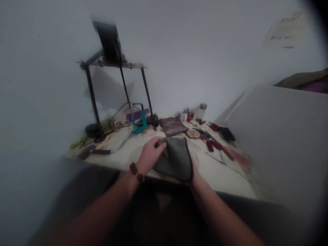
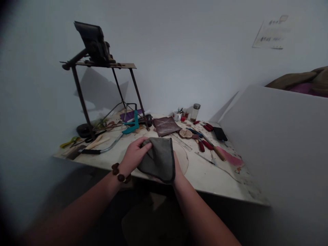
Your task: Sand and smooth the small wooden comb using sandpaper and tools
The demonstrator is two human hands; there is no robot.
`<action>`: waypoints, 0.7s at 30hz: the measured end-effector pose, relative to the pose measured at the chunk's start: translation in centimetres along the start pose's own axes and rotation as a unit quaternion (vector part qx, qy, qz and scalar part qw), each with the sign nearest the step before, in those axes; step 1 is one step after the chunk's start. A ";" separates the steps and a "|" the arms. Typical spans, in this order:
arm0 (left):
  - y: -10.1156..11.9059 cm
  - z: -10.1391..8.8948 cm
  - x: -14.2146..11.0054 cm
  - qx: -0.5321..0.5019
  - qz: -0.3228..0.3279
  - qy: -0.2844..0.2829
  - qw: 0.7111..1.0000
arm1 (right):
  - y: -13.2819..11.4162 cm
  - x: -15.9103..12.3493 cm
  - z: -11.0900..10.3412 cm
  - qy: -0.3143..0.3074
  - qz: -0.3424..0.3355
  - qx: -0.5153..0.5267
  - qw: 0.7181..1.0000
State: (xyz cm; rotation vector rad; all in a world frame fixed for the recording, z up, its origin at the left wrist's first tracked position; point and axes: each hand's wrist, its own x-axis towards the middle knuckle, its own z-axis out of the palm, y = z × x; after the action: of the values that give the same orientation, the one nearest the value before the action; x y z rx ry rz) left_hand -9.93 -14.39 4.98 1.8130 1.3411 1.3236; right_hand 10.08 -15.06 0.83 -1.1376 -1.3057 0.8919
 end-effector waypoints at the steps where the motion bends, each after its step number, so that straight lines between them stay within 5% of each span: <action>1: -0.1 0.0 0.3 0.007 0.004 -0.001 1.000 | 0.1 0.0 -0.6 0.003 0.004 0.009 1.000; 6: -0.1 0.7 2.5 0.056 0.064 -0.035 0.996 | -0.8 1.5 -3.5 0.132 -0.054 0.050 0.988; 11: 0.4 3.5 5.2 0.077 0.145 -0.083 0.983 | -2.3 4.7 -2.8 -0.075 -0.091 -0.095 0.988; 15: -0.7 5.2 7.5 0.099 0.142 -0.077 0.982 | -1.5 6.9 -2.2 -0.094 -0.058 -0.152 0.982; 21: -4.1 7.6 10.5 0.075 0.120 -0.104 0.985 | 2.1 10.8 -2.7 -0.120 -0.005 -0.032 0.992</action>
State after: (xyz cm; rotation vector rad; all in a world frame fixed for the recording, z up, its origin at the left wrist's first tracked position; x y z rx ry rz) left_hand -4.37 -2.15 2.81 2.2056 1.1651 1.1359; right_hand 14.06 -4.52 1.81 -1.0961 -1.5442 1.0091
